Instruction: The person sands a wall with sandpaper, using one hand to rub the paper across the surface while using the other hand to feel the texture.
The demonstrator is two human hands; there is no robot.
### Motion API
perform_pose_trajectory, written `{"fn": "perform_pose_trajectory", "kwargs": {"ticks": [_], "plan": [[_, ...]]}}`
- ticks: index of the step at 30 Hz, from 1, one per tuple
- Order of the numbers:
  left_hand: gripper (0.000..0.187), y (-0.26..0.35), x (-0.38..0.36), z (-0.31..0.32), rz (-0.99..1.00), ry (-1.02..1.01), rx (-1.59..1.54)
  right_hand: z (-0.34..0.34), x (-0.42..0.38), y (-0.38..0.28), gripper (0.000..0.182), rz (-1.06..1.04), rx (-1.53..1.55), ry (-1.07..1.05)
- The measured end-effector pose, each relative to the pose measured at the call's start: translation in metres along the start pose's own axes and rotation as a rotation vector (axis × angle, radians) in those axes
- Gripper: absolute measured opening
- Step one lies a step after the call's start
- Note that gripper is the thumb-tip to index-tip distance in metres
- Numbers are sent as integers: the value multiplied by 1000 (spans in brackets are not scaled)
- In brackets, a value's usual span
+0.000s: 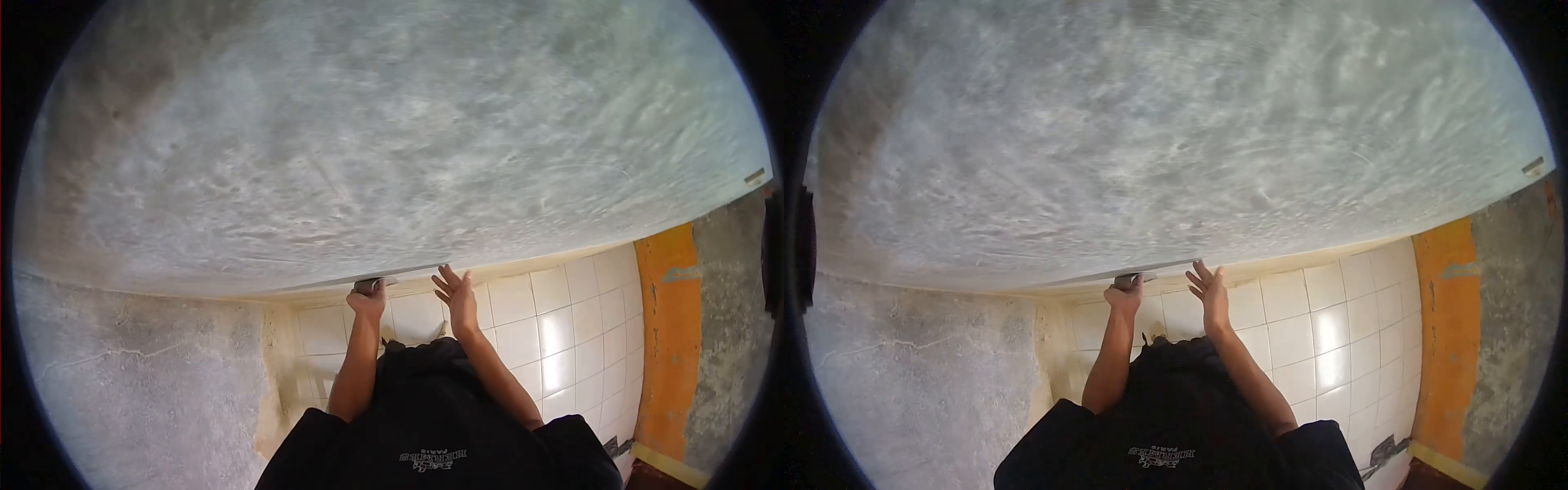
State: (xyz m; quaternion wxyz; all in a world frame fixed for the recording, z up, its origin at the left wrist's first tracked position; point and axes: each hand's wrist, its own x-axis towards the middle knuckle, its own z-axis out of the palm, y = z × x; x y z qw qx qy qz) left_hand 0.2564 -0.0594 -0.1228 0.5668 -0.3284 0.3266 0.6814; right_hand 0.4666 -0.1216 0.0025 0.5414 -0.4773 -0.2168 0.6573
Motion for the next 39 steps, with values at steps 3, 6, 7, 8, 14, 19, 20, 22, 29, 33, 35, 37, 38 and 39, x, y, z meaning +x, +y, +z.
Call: {"fn": "perform_pose_trajectory", "kwargs": {"ticks": [3,6,7,8,14,19,20,22,29,33,35,37,38,39], "plan": [[33,6,33,-7,-55,186,49,-11,3,23,55,80,-123,160],[42,-15,13,-9,-71,85,67,-23,15,52,56,257,-155,152],[60,-23,-6,-7,-106,41,76,-28,18,63,59,313,-159,130],[60,-32,-19,-1,-166,27,84,-31,24,71,62,344,-123,118],[58,-69,-42,8,-301,23,183,-34,46,81,80,420,145,135],[53,-89,-56,6,-454,-64,252,-26,49,68,89,197,190,149],[54,-93,-55,8,-479,-57,257,-25,49,69,91,190,191,183],[55,-102,-54,9,-535,-43,261,-27,50,68,95,177,187,253],[45,-147,-73,23,-491,-231,461,-54,65,28,100,78,761,198],[48,-147,-73,26,-525,-118,480,-70,86,48,93,2,815,394],[50,-130,-66,18,-652,-8,465,-78,93,53,86,-39,796,504],[52,-116,-53,-2,-520,111,624,-73,89,43,80,-105,838,451],[53,-108,-47,-10,-452,167,701,-70,89,36,77,-141,857,421],[52,-93,-47,-19,-480,140,719,-79,107,71,69,-261,860,310]]}}
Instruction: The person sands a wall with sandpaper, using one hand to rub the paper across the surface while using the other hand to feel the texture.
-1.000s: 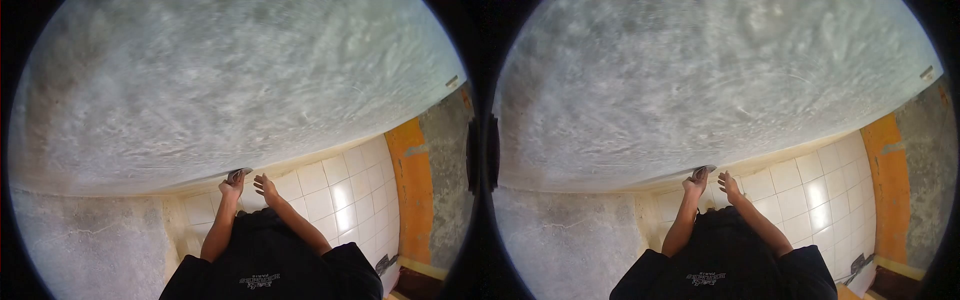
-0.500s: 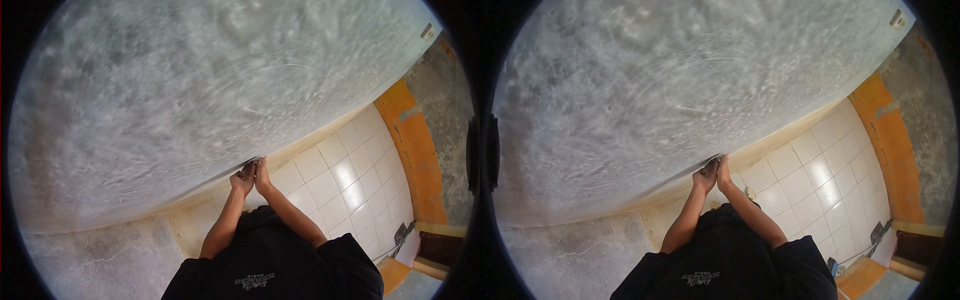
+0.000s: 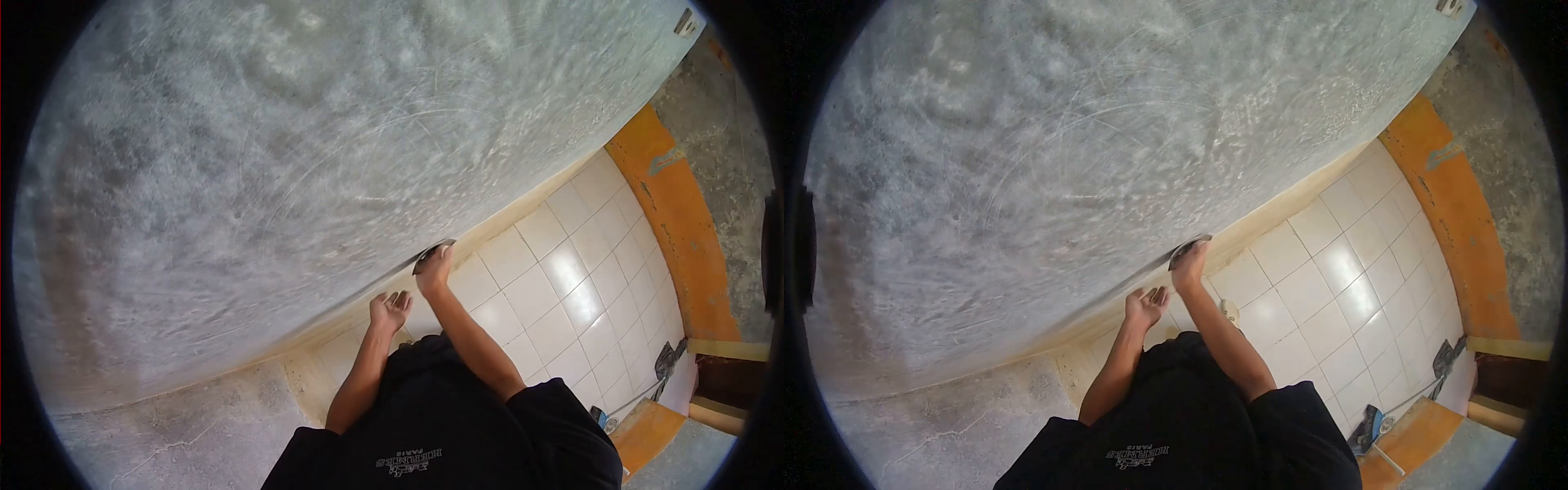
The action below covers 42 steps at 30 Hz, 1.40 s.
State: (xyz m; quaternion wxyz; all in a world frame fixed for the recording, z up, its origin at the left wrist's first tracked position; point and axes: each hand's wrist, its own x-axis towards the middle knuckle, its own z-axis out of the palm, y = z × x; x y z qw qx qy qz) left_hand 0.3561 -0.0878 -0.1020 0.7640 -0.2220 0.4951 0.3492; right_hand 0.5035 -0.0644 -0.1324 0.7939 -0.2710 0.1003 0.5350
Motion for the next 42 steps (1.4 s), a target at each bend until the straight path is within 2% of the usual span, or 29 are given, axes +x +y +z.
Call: {"fn": "perform_pose_trajectory", "kwargs": {"ticks": [3,4,6,7,9,10,11,13,14,17,18,22,24,27,30,36,39,42], "plan": [[49,16,-8,-42,-29,-78,57,28,-23,9,69,-27,-26,35],[47,22,-9,-53,-22,-100,54,28,-14,6,75,-80,-10,-27],[45,34,-4,-77,-11,-146,10,39,-2,-16,80,-58,31,77],[44,38,2,-89,-50,-188,-53,44,-3,-22,83,-47,52,132],[41,56,23,-106,-298,-364,-324,48,-6,-14,86,-124,-17,88],[41,57,23,-107,-149,-311,-154,50,-8,-8,88,-161,-51,66],[41,55,6,-94,0,-254,14,59,-19,-7,89,-97,-49,61],[40,54,-11,-75,32,-178,-1,90,-48,-16,90,31,-45,48],[40,55,-16,-66,49,-140,-11,73,-29,-13,93,39,-3,-27],[42,66,-29,-50,59,24,-55,22,19,-14,96,-21,305,28],[50,73,-25,-53,112,59,-84,21,17,-17,96,-23,272,17],[58,104,-40,-45,248,177,-432,44,-14,-7,97,20,158,-26],[59,103,-77,-18,375,154,-488,62,-19,-14,98,40,160,20],[61,136,-70,-35,491,7,-437,37,3,-26,98,196,471,138],[62,145,-94,-19,541,-117,-276,32,3,-6,93,6,319,-47],[63,144,-87,-20,537,-76,-364,35,3,7,64,36,344,12],[65,156,-65,-35,509,-122,-330,53,-9,6,57,69,320,83],[65,165,-56,-39,492,-60,-298,71,-23,13,49,72,366,161]]}}
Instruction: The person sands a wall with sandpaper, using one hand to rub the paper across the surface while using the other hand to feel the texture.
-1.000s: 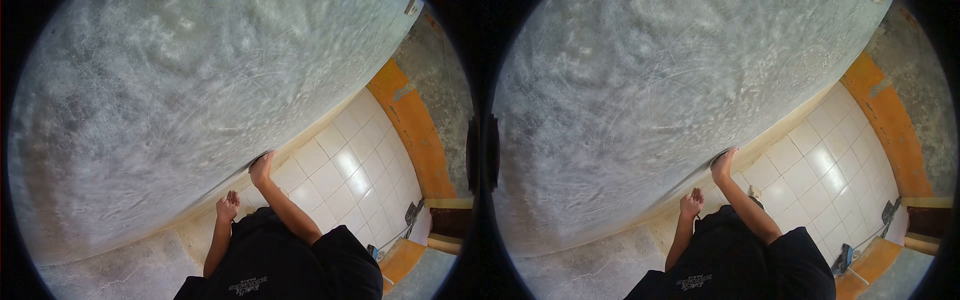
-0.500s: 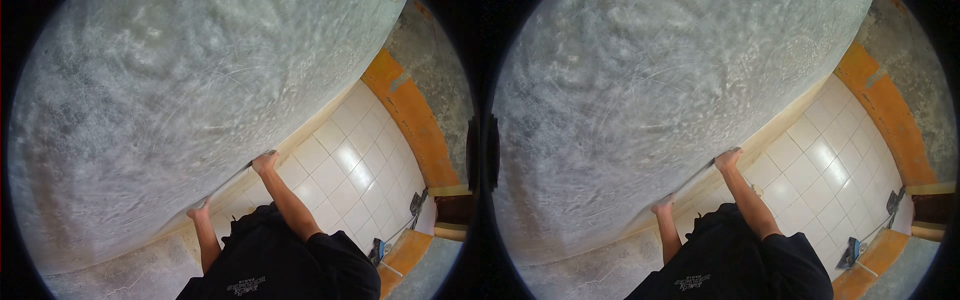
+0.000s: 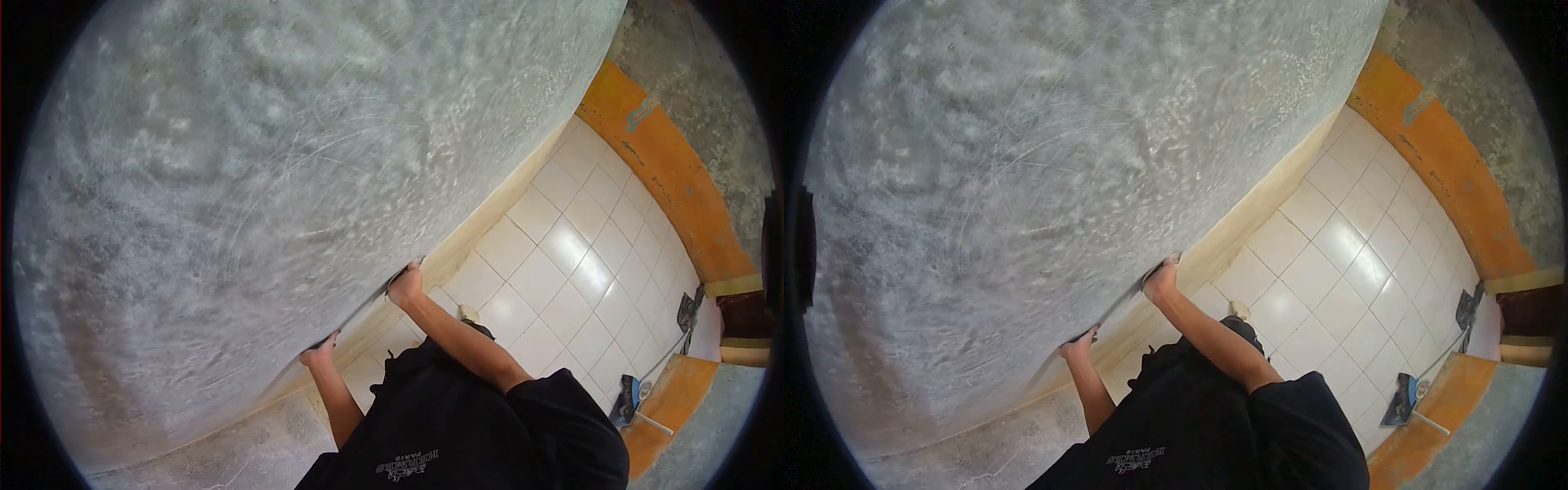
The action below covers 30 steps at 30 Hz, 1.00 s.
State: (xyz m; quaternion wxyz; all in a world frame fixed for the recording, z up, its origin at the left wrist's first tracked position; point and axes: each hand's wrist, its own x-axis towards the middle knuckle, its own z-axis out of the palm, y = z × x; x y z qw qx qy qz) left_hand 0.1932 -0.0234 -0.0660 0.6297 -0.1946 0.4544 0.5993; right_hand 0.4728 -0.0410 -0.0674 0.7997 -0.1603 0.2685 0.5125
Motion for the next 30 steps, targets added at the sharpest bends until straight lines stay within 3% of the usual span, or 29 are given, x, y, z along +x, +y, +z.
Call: {"fn": "perform_pose_trajectory", "kwargs": {"ticks": [3,10,15,18,30], "plan": [[66,-7,-12,7,57,-17,99,14,2,-14,47,69,0,74],[62,-11,-27,9,25,42,10,-22,34,-12,44,-54,4,6],[62,-2,-29,6,23,13,-70,20,-17,-18,45,-128,-104,63],[61,-3,-27,6,38,66,-68,10,3,-21,47,-132,-58,102],[59,-5,-29,11,14,-55,104,25,-17,-34,56,-223,-164,-37]]}}
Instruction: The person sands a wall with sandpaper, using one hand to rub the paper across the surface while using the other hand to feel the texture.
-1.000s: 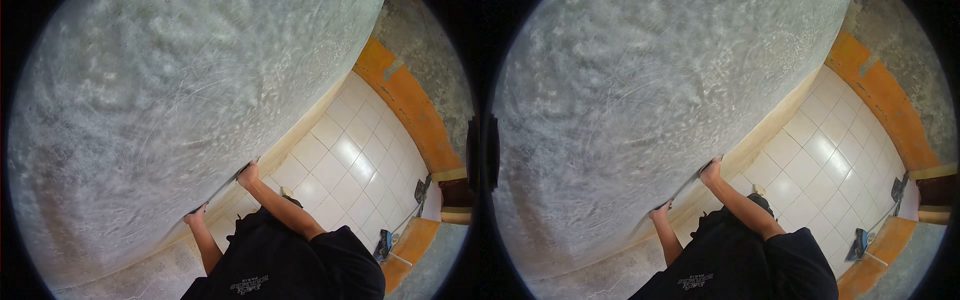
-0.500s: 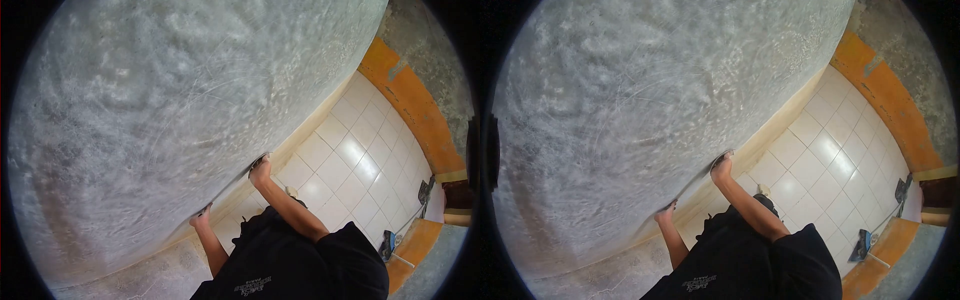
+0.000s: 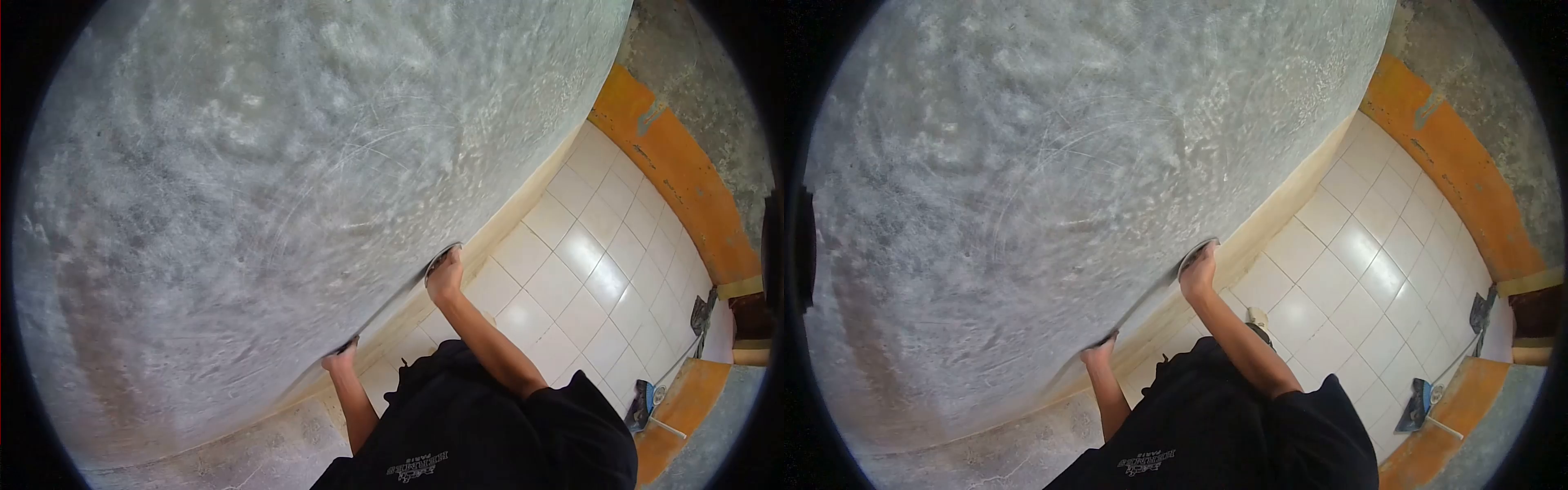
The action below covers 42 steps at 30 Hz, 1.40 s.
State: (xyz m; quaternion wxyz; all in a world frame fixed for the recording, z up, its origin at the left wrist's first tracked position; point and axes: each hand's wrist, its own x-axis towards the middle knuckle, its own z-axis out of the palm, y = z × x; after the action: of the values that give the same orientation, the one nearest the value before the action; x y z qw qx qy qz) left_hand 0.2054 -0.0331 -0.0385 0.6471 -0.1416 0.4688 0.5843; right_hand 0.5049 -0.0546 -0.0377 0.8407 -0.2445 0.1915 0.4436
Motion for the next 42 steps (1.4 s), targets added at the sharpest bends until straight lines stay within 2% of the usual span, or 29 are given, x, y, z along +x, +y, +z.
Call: {"fn": "perform_pose_trajectory", "kwargs": {"ticks": [3,6,9,12,15,18,21,24,27,30,33,34,37,39,42], "plan": [[61,2,10,-9,-69,79,-127,-7,-4,10,56,-99,-57,-66],[67,0,22,-24,-65,159,-176,-11,21,-7,59,34,151,-133],[68,-14,14,-30,24,202,18,8,-9,2,64,-103,-36,-202],[60,-26,16,-39,19,264,87,11,-13,19,60,-303,-218,-55],[65,-36,5,-32,64,244,43,-2,19,2,64,-234,-125,-48],[65,-33,6,-31,34,155,126,-10,22,10,66,-449,-359,-138],[64,-37,9,-30,20,219,59,-9,20,0,67,-300,-170,-188],[65,-35,11,-33,-18,198,58,-7,23,-10,66,-146,-44,-112],[64,-41,3,-28,13,144,195,-10,9,-17,58,-53,-49,38],[57,-45,2,-28,-53,185,26,-32,51,-26,51,85,105,234],[59,-47,0,-25,-105,171,29,-22,38,-10,48,0,6,39],[59,-47,-1,-24,-93,172,37,-26,36,-4,52,-22,-32,-72],[59,-53,-3,-30,-96,163,25,-15,42,-10,61,21,118,-119],[60,-48,1,-32,-140,126,17,-7,25,-6,70,-13,-4,-152],[60,-47,1,-37,-88,98,42,-12,15,-1,80,-9,-92,-172]]}}
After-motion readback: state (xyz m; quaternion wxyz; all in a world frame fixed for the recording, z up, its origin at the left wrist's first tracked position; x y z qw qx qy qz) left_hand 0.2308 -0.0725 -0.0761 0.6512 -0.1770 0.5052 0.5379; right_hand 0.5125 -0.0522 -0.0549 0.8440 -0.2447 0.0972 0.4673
